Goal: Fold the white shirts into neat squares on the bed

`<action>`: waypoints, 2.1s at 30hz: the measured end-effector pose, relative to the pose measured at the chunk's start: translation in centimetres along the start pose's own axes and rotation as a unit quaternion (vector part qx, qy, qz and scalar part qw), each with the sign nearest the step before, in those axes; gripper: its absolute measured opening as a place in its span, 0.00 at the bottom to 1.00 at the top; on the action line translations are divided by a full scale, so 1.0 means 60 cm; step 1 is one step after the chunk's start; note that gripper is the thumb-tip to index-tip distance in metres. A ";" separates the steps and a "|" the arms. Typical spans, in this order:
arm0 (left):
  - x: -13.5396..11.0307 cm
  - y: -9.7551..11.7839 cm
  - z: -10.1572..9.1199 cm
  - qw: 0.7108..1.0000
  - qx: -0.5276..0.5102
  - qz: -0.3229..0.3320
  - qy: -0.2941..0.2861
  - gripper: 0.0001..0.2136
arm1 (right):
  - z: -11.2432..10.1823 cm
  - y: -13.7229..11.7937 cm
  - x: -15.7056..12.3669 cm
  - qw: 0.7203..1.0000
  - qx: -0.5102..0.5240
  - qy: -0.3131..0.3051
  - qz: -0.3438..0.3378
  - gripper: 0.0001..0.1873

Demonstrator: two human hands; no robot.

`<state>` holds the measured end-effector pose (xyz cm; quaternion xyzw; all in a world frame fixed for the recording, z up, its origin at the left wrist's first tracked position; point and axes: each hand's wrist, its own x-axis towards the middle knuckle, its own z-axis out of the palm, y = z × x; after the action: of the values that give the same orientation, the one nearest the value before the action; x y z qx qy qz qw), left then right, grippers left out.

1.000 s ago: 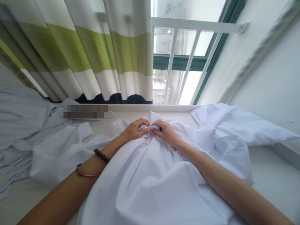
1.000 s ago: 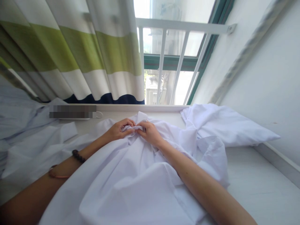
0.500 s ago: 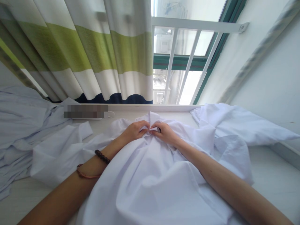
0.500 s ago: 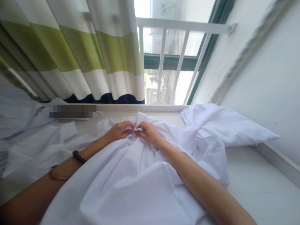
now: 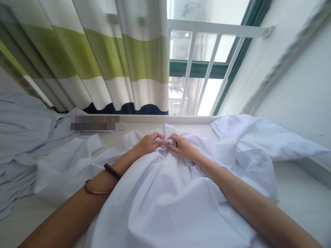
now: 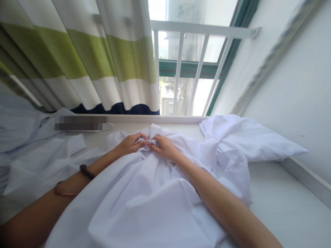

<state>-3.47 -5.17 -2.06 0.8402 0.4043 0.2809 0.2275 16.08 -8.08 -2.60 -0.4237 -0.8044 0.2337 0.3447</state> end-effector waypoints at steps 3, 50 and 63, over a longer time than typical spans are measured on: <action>-0.001 -0.003 -0.005 0.999 -0.038 -0.003 -0.016 0.14 | -0.002 0.003 -0.001 1.000 0.004 -0.021 -0.004 0.06; -0.005 -0.001 0.001 0.966 0.158 0.173 0.109 0.09 | 0.008 -0.011 -0.008 0.969 -0.238 0.062 0.019 0.12; -0.003 -0.005 -0.005 0.985 0.075 0.107 0.111 0.06 | 0.011 -0.001 -0.004 0.984 -0.111 0.135 0.028 0.11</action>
<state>-3.91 -5.10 -2.07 0.8569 0.3542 0.3644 0.0863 15.66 -8.39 -3.06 -0.5090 -0.7598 0.0929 0.3938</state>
